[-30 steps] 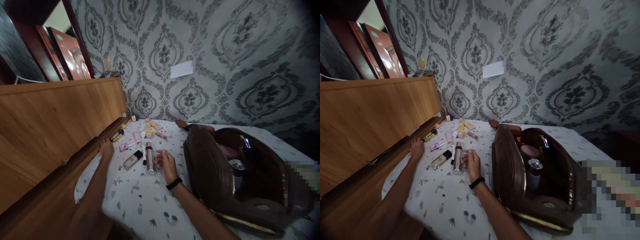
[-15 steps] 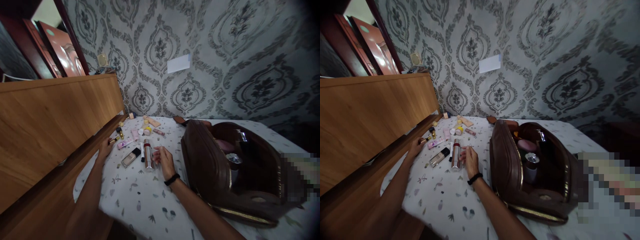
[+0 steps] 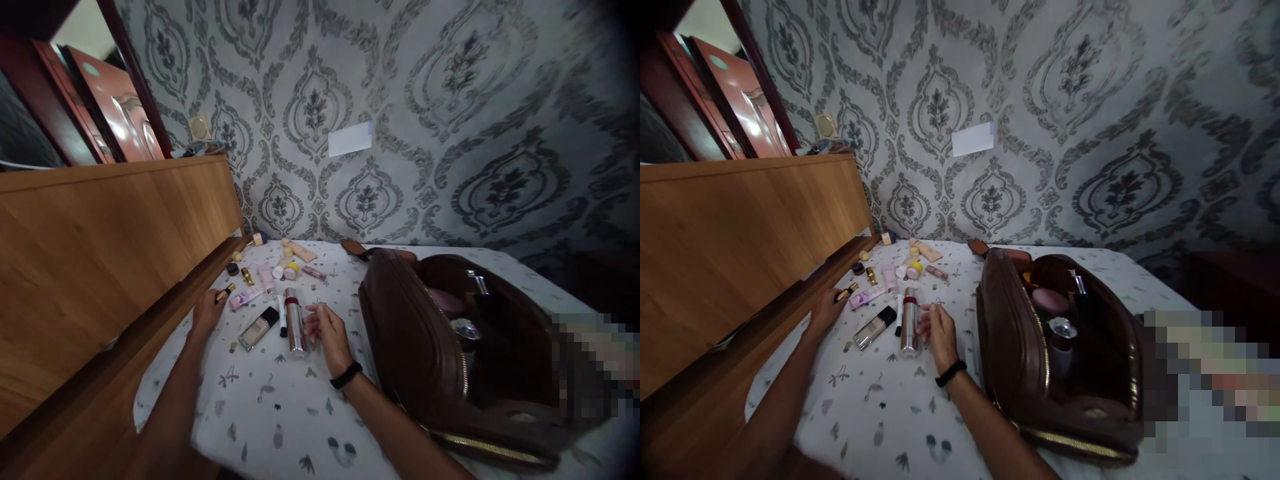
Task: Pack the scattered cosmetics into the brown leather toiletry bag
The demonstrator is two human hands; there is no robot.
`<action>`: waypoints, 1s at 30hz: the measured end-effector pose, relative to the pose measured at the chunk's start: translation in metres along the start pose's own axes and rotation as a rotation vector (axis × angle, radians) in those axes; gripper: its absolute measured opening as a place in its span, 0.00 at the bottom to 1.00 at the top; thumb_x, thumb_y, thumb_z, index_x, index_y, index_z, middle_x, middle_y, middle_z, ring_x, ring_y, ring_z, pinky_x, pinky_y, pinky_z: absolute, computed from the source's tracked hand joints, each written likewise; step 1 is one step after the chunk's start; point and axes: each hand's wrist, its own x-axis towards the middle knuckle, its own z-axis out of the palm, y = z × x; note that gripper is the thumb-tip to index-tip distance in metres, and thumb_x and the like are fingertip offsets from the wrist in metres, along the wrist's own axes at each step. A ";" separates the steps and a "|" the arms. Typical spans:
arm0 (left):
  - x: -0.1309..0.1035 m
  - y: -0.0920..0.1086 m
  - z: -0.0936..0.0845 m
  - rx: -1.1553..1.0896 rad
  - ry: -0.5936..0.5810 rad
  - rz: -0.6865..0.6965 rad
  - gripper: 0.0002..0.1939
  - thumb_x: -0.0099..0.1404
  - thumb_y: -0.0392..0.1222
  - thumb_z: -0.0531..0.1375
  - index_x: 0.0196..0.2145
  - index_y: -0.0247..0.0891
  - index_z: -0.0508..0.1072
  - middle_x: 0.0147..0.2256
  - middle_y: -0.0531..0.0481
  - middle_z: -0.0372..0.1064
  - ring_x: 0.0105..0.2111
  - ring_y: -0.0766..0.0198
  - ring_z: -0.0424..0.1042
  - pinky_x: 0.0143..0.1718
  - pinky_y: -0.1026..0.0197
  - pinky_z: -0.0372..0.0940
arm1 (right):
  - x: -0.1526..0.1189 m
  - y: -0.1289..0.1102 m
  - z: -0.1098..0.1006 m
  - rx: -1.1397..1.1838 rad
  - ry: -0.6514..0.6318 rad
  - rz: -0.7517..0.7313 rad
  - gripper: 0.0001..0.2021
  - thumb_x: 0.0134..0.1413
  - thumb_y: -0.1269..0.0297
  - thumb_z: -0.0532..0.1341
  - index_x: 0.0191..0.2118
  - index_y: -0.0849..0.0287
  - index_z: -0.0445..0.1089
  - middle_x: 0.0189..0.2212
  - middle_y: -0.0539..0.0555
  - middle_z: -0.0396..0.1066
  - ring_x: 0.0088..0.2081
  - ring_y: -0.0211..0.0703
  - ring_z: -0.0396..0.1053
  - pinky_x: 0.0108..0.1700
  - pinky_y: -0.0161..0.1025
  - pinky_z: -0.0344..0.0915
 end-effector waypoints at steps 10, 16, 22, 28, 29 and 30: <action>-0.002 0.045 0.010 -0.584 -0.029 -0.052 0.30 0.49 0.63 0.63 0.41 0.36 0.68 0.39 0.43 0.76 0.38 0.57 0.75 0.37 0.58 0.65 | -0.006 -0.007 0.002 -0.003 -0.025 0.000 0.26 0.41 0.39 0.67 0.32 0.61 0.72 0.22 0.50 0.69 0.20 0.35 0.65 0.18 0.30 0.57; -0.012 0.082 0.010 -0.827 -0.104 -0.077 0.29 0.49 0.62 0.67 0.39 0.37 0.67 0.41 0.40 0.77 0.41 0.55 0.76 0.37 0.58 0.65 | -0.012 -0.019 0.008 0.004 -0.062 0.005 0.23 0.41 0.41 0.68 0.30 0.60 0.72 0.21 0.49 0.69 0.19 0.35 0.65 0.18 0.30 0.55; -0.060 0.146 0.018 -1.210 -0.508 -0.003 0.23 0.58 0.53 0.66 0.46 0.37 0.69 0.45 0.40 0.76 0.46 0.56 0.75 0.45 0.56 0.67 | -0.026 -0.034 0.010 0.051 -0.162 0.080 0.24 0.42 0.42 0.68 0.33 0.61 0.74 0.25 0.52 0.72 0.21 0.37 0.68 0.19 0.31 0.58; -0.106 0.199 0.038 -1.222 -0.930 0.086 0.22 0.58 0.51 0.68 0.44 0.39 0.68 0.45 0.43 0.76 0.39 0.58 0.75 0.41 0.56 0.68 | -0.044 -0.048 -0.008 0.358 -0.230 0.323 0.24 0.48 0.40 0.65 0.39 0.58 0.74 0.31 0.54 0.76 0.27 0.39 0.73 0.23 0.31 0.62; -0.110 0.203 0.040 -1.181 -0.963 0.117 0.21 0.58 0.51 0.68 0.44 0.39 0.68 0.45 0.43 0.75 0.40 0.58 0.74 0.41 0.57 0.68 | -0.046 -0.048 -0.011 0.391 -0.221 0.342 0.23 0.49 0.41 0.65 0.39 0.57 0.73 0.30 0.53 0.76 0.27 0.39 0.73 0.24 0.31 0.62; -0.114 0.205 0.042 -1.139 -0.985 0.155 0.21 0.58 0.51 0.68 0.44 0.39 0.69 0.46 0.43 0.75 0.41 0.58 0.74 0.42 0.58 0.67 | -0.048 -0.048 -0.015 0.411 -0.210 0.348 0.22 0.50 0.42 0.65 0.39 0.56 0.73 0.30 0.52 0.76 0.26 0.38 0.73 0.23 0.30 0.61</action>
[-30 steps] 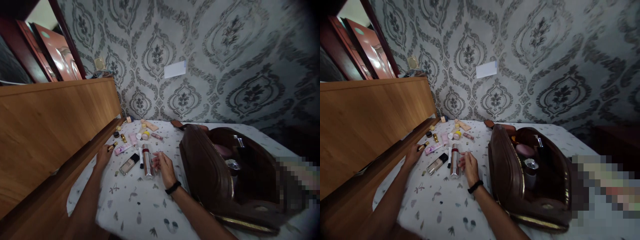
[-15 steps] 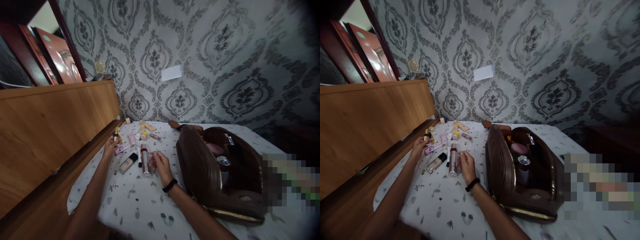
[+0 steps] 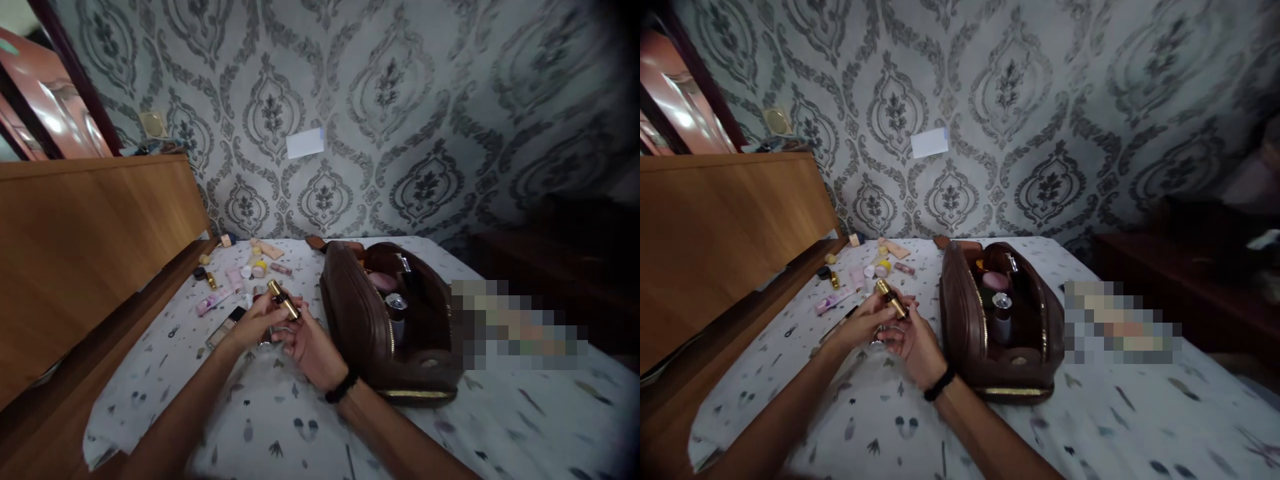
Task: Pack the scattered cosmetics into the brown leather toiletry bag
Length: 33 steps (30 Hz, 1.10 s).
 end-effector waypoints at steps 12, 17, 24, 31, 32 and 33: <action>-0.017 -0.007 -0.025 0.342 0.245 0.137 0.17 0.67 0.55 0.58 0.44 0.39 0.71 0.34 0.50 0.66 0.31 0.65 0.67 0.23 0.69 0.63 | -0.006 0.016 -0.015 0.041 0.128 -0.015 0.20 0.44 0.48 0.71 0.35 0.59 0.72 0.22 0.48 0.71 0.20 0.32 0.64 0.19 0.28 0.56; -0.018 -0.007 -0.026 0.395 0.183 0.125 0.17 0.67 0.53 0.58 0.47 0.40 0.71 0.29 0.54 0.63 0.23 0.69 0.62 0.20 0.69 0.61 | -0.007 0.018 -0.016 0.028 0.153 -0.019 0.20 0.45 0.48 0.71 0.36 0.59 0.72 0.22 0.47 0.71 0.19 0.31 0.64 0.19 0.27 0.55; -0.018 -0.012 -0.021 0.406 0.191 0.090 0.16 0.66 0.55 0.58 0.40 0.38 0.69 0.25 0.57 0.62 0.19 0.71 0.59 0.18 0.69 0.58 | -0.007 0.019 -0.016 0.039 0.145 -0.045 0.24 0.34 0.47 0.75 0.32 0.60 0.72 0.21 0.48 0.71 0.19 0.30 0.63 0.19 0.27 0.54; -0.019 -0.014 -0.022 0.659 0.335 0.146 0.24 0.67 0.61 0.53 0.25 0.39 0.63 0.19 0.58 0.56 0.19 0.70 0.59 0.21 0.66 0.56 | -0.010 0.017 -0.014 0.004 0.116 -0.078 0.26 0.31 0.47 0.76 0.32 0.61 0.72 0.21 0.48 0.71 0.19 0.30 0.63 0.19 0.28 0.51; -0.020 -0.014 -0.023 0.675 0.355 0.150 0.26 0.68 0.62 0.52 0.23 0.39 0.61 0.19 0.58 0.56 0.19 0.69 0.59 0.21 0.66 0.56 | -0.010 0.016 -0.013 0.007 0.117 -0.079 0.26 0.31 0.47 0.76 0.32 0.61 0.72 0.21 0.48 0.71 0.19 0.29 0.63 0.19 0.28 0.51; -0.020 -0.014 -0.023 0.677 0.368 0.157 0.27 0.68 0.62 0.50 0.22 0.39 0.61 0.18 0.57 0.56 0.19 0.69 0.60 0.22 0.65 0.57 | -0.011 0.016 -0.013 0.010 0.120 -0.078 0.26 0.30 0.47 0.76 0.32 0.61 0.72 0.21 0.48 0.72 0.19 0.29 0.62 0.19 0.28 0.51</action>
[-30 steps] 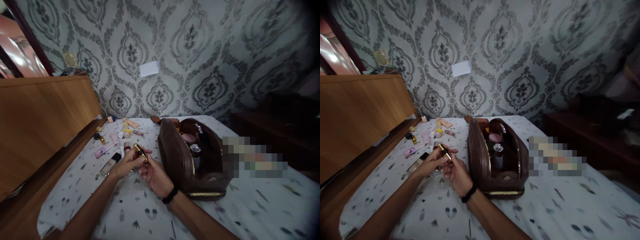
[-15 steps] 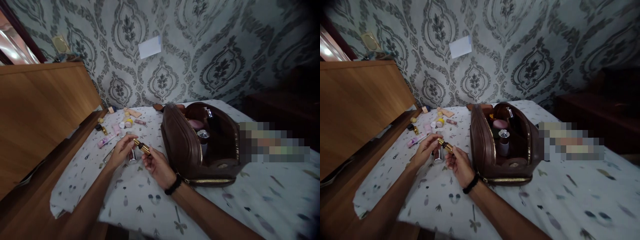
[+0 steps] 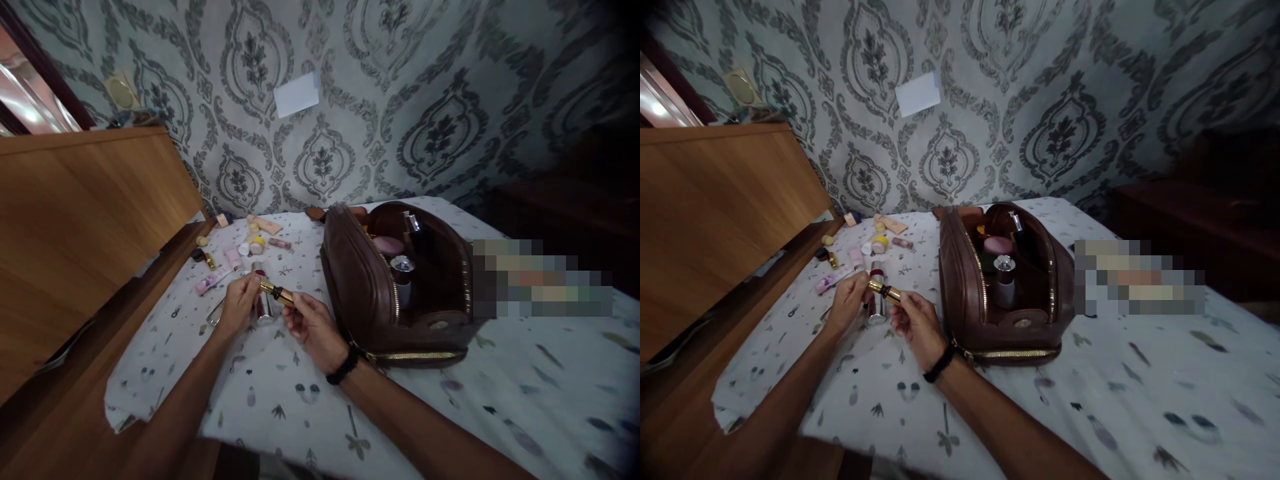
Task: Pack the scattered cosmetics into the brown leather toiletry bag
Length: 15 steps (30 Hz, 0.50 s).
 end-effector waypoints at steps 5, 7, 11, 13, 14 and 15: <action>0.001 0.004 -0.001 -0.089 -0.007 0.034 0.22 0.68 0.61 0.52 0.40 0.38 0.70 0.27 0.54 0.64 0.22 0.67 0.63 0.24 0.64 0.59 | 0.001 -0.001 0.000 0.017 0.008 0.006 0.26 0.29 0.47 0.76 0.31 0.61 0.71 0.21 0.47 0.71 0.19 0.29 0.62 0.20 0.29 0.50; 0.001 0.007 -0.002 -0.088 -0.054 0.064 0.21 0.66 0.59 0.56 0.45 0.38 0.70 0.30 0.53 0.65 0.25 0.66 0.64 0.26 0.64 0.60 | 0.002 -0.001 0.000 0.021 0.015 0.010 0.27 0.28 0.47 0.77 0.31 0.60 0.71 0.21 0.47 0.71 0.19 0.30 0.62 0.20 0.29 0.50; 0.001 0.010 -0.002 -0.048 -0.097 0.076 0.20 0.66 0.59 0.56 0.38 0.37 0.70 0.29 0.53 0.65 0.27 0.66 0.64 0.28 0.65 0.60 | 0.002 0.000 -0.001 0.017 0.017 0.007 0.26 0.29 0.48 0.77 0.32 0.60 0.71 0.21 0.47 0.72 0.20 0.30 0.63 0.20 0.29 0.50; 0.000 0.009 0.000 -0.022 -0.077 0.030 0.21 0.67 0.60 0.54 0.33 0.38 0.68 0.24 0.55 0.62 0.23 0.67 0.62 0.25 0.65 0.58 | 0.001 0.000 -0.001 0.008 0.009 0.006 0.26 0.30 0.48 0.76 0.33 0.61 0.72 0.22 0.48 0.72 0.20 0.30 0.63 0.20 0.29 0.50; -0.001 0.008 0.000 -0.011 -0.064 0.003 0.22 0.67 0.61 0.53 0.30 0.38 0.66 0.22 0.56 0.60 0.21 0.68 0.61 0.23 0.65 0.57 | 0.001 0.000 -0.001 0.002 0.007 0.008 0.26 0.31 0.48 0.76 0.34 0.61 0.72 0.22 0.48 0.72 0.20 0.30 0.63 0.20 0.29 0.50; -0.001 0.007 0.001 -0.002 -0.046 -0.018 0.23 0.67 0.61 0.52 0.27 0.39 0.64 0.20 0.57 0.58 0.19 0.68 0.59 0.22 0.65 0.55 | 0.000 0.000 0.000 -0.005 0.006 0.010 0.27 0.30 0.48 0.76 0.35 0.61 0.73 0.22 0.48 0.72 0.20 0.30 0.64 0.20 0.29 0.50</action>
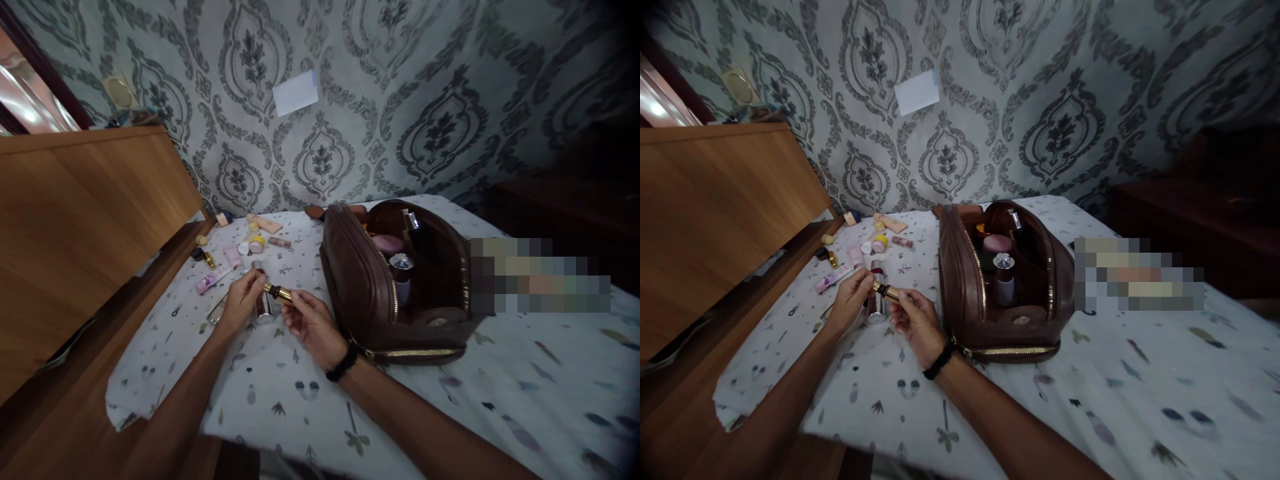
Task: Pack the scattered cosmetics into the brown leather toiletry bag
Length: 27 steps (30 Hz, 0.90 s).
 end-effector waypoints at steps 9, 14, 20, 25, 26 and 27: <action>0.005 0.000 -0.002 0.049 0.153 -0.023 0.29 0.64 0.67 0.50 0.21 0.39 0.60 0.19 0.57 0.53 0.20 0.69 0.53 0.22 0.64 0.50 | -0.001 -0.001 0.001 -0.013 0.014 0.001 0.28 0.28 0.47 0.77 0.34 0.60 0.73 0.22 0.48 0.72 0.20 0.30 0.64 0.20 0.28 0.51; 0.004 0.001 -0.002 0.072 0.132 0.014 0.27 0.68 0.61 0.50 0.21 0.39 0.60 0.19 0.57 0.55 0.22 0.68 0.56 0.26 0.63 0.53 | -0.001 -0.002 0.002 -0.011 0.021 0.005 0.28 0.27 0.47 0.77 0.34 0.60 0.73 0.22 0.48 0.72 0.20 0.30 0.64 0.20 0.27 0.52; 0.002 -0.002 -0.003 0.016 0.034 0.037 0.21 0.68 0.57 0.54 0.25 0.38 0.63 0.21 0.57 0.57 0.22 0.68 0.59 0.26 0.64 0.55 | 0.000 -0.002 0.002 0.000 0.021 0.002 0.28 0.27 0.48 0.77 0.34 0.61 0.73 0.22 0.48 0.72 0.20 0.30 0.63 0.20 0.28 0.51; 0.003 -0.004 -0.010 -0.057 -0.103 0.096 0.17 0.66 0.55 0.58 0.41 0.38 0.72 0.34 0.50 0.69 0.29 0.65 0.68 0.30 0.63 0.62 | 0.001 -0.002 0.000 0.035 0.027 0.004 0.26 0.28 0.48 0.77 0.31 0.60 0.71 0.21 0.49 0.72 0.19 0.31 0.62 0.20 0.29 0.50; 0.003 -0.004 -0.012 -0.054 -0.122 0.108 0.17 0.65 0.54 0.59 0.44 0.39 0.72 0.37 0.49 0.70 0.31 0.63 0.70 0.32 0.62 0.64 | 0.001 -0.002 0.000 0.039 0.028 0.004 0.26 0.28 0.48 0.77 0.31 0.60 0.71 0.21 0.48 0.72 0.19 0.31 0.62 0.20 0.29 0.49; 0.004 -0.004 -0.013 -0.051 -0.133 0.116 0.18 0.65 0.53 0.59 0.47 0.39 0.72 0.39 0.47 0.71 0.34 0.61 0.71 0.34 0.62 0.65 | 0.001 -0.002 -0.001 0.039 0.026 0.005 0.26 0.28 0.48 0.77 0.30 0.59 0.70 0.21 0.48 0.72 0.19 0.31 0.62 0.20 0.29 0.49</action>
